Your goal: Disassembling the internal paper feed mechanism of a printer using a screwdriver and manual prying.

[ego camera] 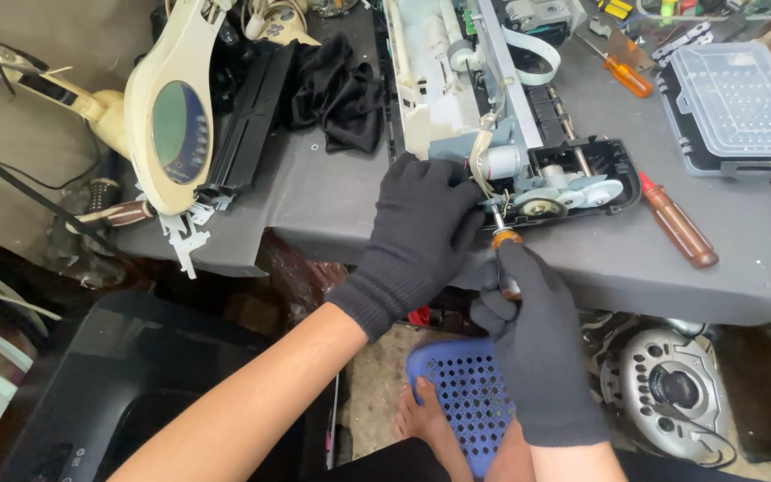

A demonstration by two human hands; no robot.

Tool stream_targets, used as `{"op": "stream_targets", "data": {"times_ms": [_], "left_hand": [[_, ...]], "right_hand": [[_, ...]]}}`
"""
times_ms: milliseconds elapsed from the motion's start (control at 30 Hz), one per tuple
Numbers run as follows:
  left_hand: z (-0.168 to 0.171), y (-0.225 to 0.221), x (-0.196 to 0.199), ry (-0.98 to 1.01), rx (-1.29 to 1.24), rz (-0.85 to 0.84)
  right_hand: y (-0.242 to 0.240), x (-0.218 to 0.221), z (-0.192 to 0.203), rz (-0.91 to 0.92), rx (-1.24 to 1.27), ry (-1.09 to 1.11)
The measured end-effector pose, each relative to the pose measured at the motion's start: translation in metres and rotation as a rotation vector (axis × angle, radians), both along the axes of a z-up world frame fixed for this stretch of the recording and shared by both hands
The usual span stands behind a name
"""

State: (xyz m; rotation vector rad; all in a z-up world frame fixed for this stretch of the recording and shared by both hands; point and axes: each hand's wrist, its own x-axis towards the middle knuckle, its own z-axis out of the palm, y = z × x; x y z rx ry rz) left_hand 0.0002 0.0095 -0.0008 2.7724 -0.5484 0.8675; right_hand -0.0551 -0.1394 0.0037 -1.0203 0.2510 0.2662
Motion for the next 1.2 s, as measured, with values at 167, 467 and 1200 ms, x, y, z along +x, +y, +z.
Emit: {"op": "stream_targets", "data": {"times_ms": [167, 467, 1200], "left_hand": [[-0.001, 0.002, 0.000, -0.029, -0.007, -0.020], [-0.001, 0.004, 0.000, -0.003, -0.018, -0.028], [-0.014, 0.004, 0.007, -0.079, -0.090, -0.020]], "right_hand": [[0.001, 0.006, -0.009, -0.023, 0.304, 0.092], [0.009, 0.000, -0.021, -0.179, -1.170, -0.502], [-0.017, 0.054, 0.080, -0.249, -0.602, -0.237]]}}
